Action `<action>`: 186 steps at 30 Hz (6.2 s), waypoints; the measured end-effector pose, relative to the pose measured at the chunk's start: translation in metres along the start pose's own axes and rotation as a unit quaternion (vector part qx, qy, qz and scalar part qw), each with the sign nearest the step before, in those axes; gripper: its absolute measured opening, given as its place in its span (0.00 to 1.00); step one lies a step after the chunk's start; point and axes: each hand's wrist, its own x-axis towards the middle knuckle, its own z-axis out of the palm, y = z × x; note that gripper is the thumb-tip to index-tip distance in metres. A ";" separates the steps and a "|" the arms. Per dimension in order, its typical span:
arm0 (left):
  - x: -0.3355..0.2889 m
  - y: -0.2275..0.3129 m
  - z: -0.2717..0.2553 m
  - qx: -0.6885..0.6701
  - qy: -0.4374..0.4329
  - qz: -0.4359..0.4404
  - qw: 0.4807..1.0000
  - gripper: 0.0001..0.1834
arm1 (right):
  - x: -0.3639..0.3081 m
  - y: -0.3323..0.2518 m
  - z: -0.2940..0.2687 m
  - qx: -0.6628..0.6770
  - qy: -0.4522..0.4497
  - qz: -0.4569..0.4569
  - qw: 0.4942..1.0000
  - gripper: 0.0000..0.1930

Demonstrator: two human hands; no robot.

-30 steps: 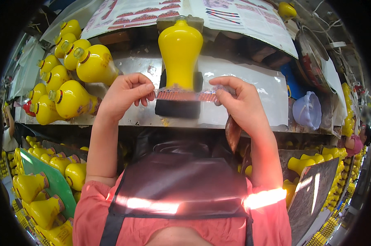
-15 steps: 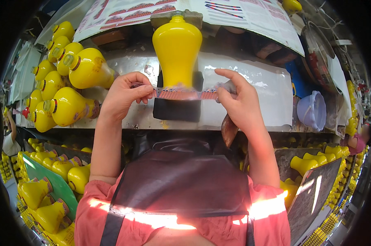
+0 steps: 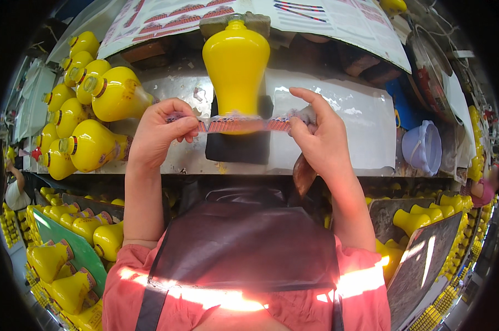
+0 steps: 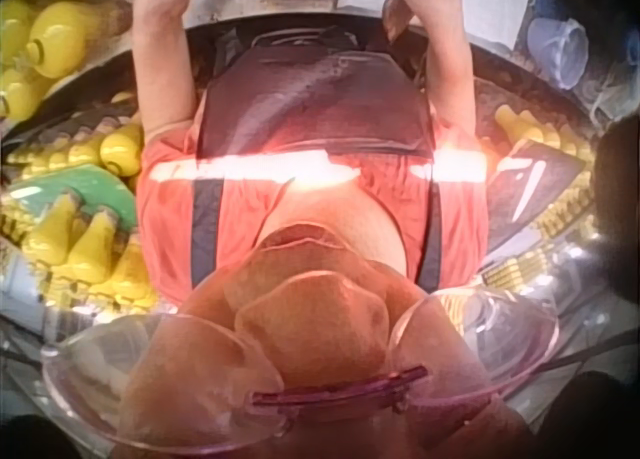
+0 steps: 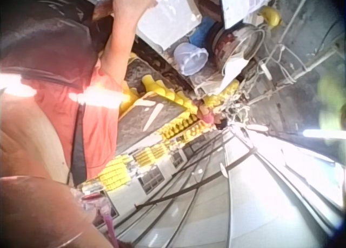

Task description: The person applies printed labels to yellow ceramic bottles on a workbench. They peel each label from a sheet, wrap it around the bottle, smooth it down, and then place the labeled bottle aside. The process is repeated for multiple bottles.

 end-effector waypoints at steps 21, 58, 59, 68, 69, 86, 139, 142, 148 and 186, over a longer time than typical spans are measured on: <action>0.023 -0.048 0.065 0.312 0.181 0.263 0.895 0.41 | 0.029 -0.008 0.050 -0.143 -0.013 -0.015 0.990 0.44; 0.027 -0.066 0.060 0.145 0.124 0.203 0.961 0.39 | 0.019 0.018 0.046 0.001 -0.080 -0.014 0.997 0.39; 0.027 -0.066 0.061 0.159 0.129 0.194 0.959 0.39 | 0.018 0.017 0.049 -0.004 -0.067 -0.007 0.998 0.39; 0.032 -0.078 0.056 0.122 0.107 0.198 0.967 0.41 | 0.021 0.021 0.058 0.038 -0.028 -0.049 0.998 0.42; 0.034 -0.079 0.054 0.100 0.091 0.202 0.970 0.40 | 0.023 0.022 0.057 0.057 -0.039 -0.047 0.996 0.41; 0.031 -0.077 0.057 0.028 0.078 0.199 0.976 0.45 | 0.022 0.031 0.057 0.025 -0.046 -0.061 0.997 0.43; 0.028 -0.068 0.032 0.116 0.023 0.222 0.968 0.38 | 0.002 -0.003 0.038 -0.251 0.050 -0.317 0.913 0.18; 0.026 -0.064 0.028 0.116 0.034 0.192 0.974 0.34 | 0.005 -0.009 0.037 -0.258 0.127 -0.298 0.910 0.14; 0.021 -0.056 0.017 0.114 0.060 0.136 0.982 0.30 | -0.011 -0.011 0.031 -0.102 -0.006 -0.140 0.985 0.11; -0.028 -0.090 0.087 0.411 0.208 0.299 0.836 0.38 | -0.039 0.026 0.049 -0.011 -0.112 -0.009 0.994 0.32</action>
